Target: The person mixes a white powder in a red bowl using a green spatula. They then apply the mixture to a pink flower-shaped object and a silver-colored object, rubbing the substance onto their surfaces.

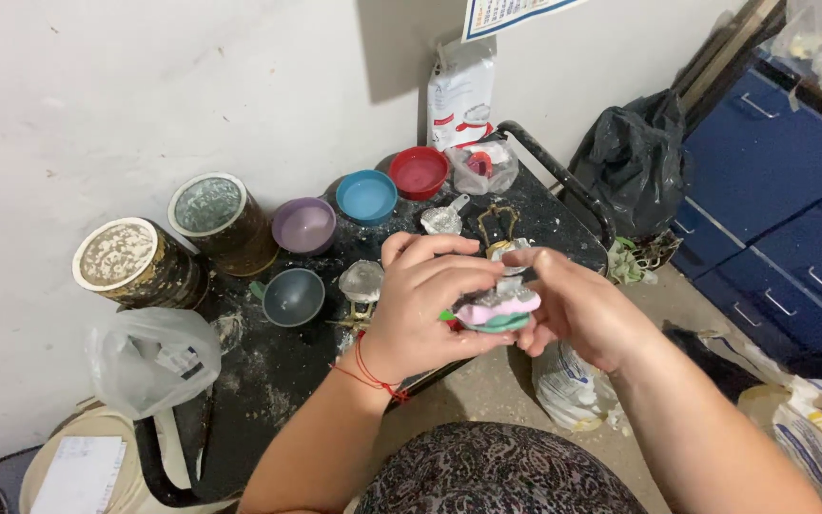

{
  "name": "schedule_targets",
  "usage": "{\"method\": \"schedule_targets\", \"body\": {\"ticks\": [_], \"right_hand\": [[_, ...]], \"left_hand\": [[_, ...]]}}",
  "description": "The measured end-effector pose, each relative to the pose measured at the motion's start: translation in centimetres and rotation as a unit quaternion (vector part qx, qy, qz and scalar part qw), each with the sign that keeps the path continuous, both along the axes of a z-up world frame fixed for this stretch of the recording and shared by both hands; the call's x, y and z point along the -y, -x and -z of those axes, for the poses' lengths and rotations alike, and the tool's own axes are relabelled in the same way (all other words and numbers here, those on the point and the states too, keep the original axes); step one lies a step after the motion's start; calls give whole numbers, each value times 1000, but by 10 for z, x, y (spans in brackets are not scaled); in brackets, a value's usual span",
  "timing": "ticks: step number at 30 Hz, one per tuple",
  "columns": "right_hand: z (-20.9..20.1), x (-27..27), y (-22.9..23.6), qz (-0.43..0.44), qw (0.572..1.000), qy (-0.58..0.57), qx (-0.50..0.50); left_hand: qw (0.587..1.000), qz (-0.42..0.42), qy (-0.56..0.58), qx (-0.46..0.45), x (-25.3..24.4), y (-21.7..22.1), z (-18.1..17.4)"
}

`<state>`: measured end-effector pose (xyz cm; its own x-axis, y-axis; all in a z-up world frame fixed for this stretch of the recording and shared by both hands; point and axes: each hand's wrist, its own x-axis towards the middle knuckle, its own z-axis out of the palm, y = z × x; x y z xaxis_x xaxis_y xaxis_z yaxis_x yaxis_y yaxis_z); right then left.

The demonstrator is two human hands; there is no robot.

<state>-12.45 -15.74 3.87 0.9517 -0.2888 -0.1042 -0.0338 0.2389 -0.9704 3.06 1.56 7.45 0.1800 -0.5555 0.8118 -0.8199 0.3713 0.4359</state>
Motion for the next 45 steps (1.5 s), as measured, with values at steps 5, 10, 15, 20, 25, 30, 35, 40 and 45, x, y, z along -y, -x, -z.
{"method": "schedule_targets", "body": {"ticks": [5, 10, 15, 20, 25, 30, 35, 40, 45], "right_hand": [[-5, -9, 22, 170, 950, 229, 123], [0, -44, 25, 249, 835, 343, 350], [1, -63, 21, 156, 823, 380, 393], [18, -66, 18, 140, 807, 440, 368], [33, -59, 21, 107, 771, 536, 328], [16, -43, 27, 114, 688, 655, 291], [0, -44, 20, 151, 779, 490, 361], [-4, -60, 13, 100, 817, 436, 364], [8, -71, 21, 88, 852, 389, 339]], "left_hand": [[995, 13, 45, -83, -1, 3, 2], [998, -10, 28, -50, -8, -1, 12], [993, 45, 68, -84, -9, -1, 9], [993, 39, 77, -85, -3, 4, 6], [993, 27, 87, -80, -2, 3, 9], [995, -13, 75, -62, -4, -5, 13], [979, 63, 94, -171, -4, -6, 22], [971, 113, 57, -202, -3, 1, 18], [974, 95, 49, -201, -1, 4, 22]]}}
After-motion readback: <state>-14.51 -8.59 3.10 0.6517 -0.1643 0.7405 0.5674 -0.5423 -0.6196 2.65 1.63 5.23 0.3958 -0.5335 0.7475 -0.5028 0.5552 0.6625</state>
